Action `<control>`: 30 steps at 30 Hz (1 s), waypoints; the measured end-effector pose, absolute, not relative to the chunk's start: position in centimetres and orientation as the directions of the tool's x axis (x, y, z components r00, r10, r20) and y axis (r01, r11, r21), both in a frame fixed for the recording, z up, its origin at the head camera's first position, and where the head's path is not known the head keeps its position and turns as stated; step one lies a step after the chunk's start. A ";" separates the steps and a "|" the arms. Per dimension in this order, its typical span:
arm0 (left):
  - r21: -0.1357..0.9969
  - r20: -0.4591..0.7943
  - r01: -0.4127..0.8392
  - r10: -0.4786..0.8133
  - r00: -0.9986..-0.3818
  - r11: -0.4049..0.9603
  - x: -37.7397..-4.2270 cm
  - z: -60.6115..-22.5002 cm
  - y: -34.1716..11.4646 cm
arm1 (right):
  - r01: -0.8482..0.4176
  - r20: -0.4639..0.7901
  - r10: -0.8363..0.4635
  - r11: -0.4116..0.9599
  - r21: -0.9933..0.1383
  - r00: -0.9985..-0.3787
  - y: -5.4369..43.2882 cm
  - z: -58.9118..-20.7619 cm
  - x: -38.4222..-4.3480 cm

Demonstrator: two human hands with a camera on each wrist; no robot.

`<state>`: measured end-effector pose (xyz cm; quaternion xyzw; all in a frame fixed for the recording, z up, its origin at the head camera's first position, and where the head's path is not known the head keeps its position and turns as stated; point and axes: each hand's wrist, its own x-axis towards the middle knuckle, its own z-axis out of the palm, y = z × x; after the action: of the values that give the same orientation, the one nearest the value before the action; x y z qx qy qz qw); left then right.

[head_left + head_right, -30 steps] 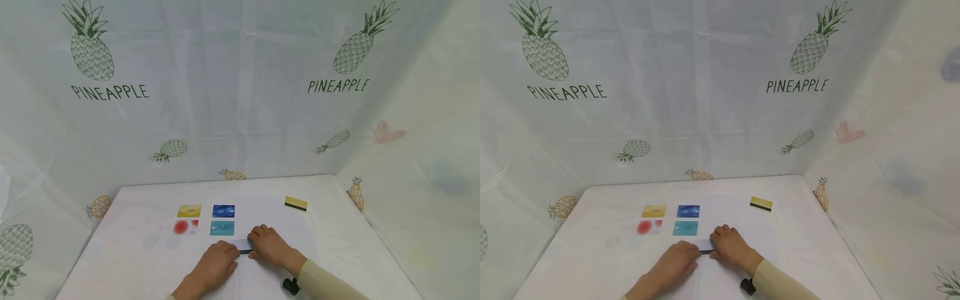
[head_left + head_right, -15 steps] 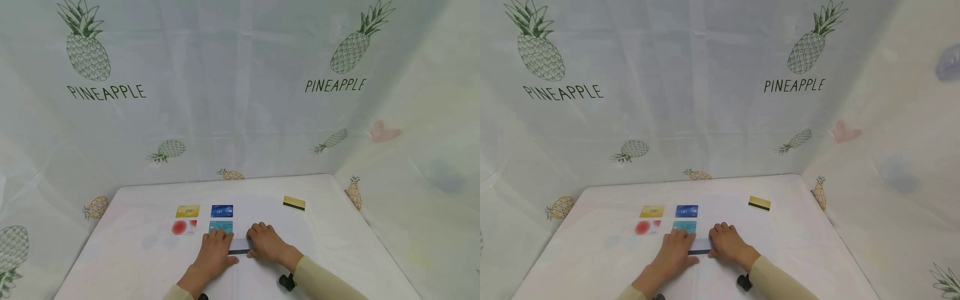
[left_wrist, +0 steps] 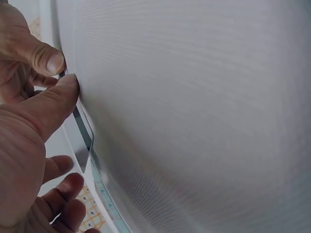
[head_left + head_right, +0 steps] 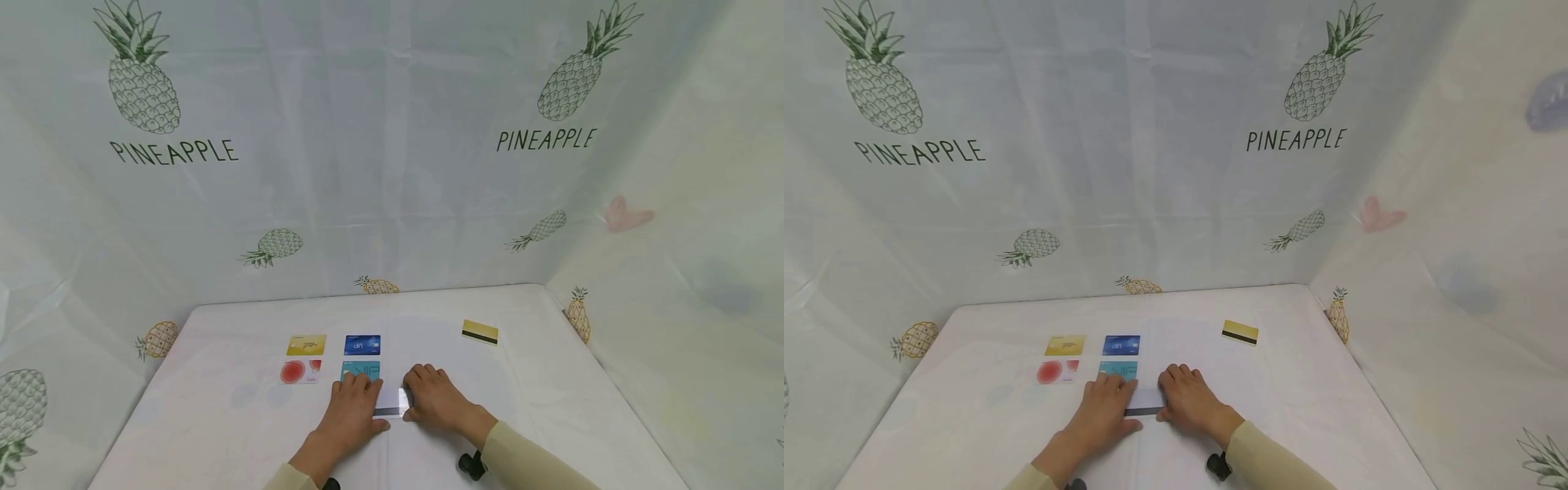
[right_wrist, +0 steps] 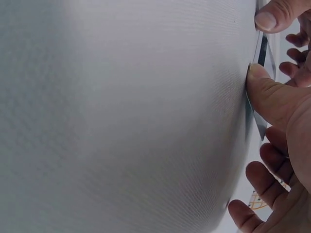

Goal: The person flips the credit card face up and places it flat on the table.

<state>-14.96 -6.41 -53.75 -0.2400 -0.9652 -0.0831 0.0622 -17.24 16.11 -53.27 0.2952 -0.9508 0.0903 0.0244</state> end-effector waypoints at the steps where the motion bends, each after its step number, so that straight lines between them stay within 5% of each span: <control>1: 0.132 0.161 0.472 0.451 -0.878 0.872 -15.0 -53.8 -6.4 | -0.568 0.105 -0.558 0.808 -0.158 -0.823 16.1 -53.3 -17.2; 12: 0.149 0.163 0.452 0.429 -0.888 0.879 -15.4 -53.4 -6.1 | -0.604 0.113 -0.593 0.787 -0.128 -0.797 16.3 -53.2 -16.9; 30: 0.129 0.292 0.509 0.458 -0.840 0.851 -15.2 -52.5 -5.7 | -0.678 0.313 -0.641 0.735 -0.011 -0.701 16.2 -54.1 -16.7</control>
<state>-15.15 -5.68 -52.53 -0.2534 -0.9537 -0.1010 0.1264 -16.74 16.19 -54.11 0.3583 -0.9200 0.0628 0.1456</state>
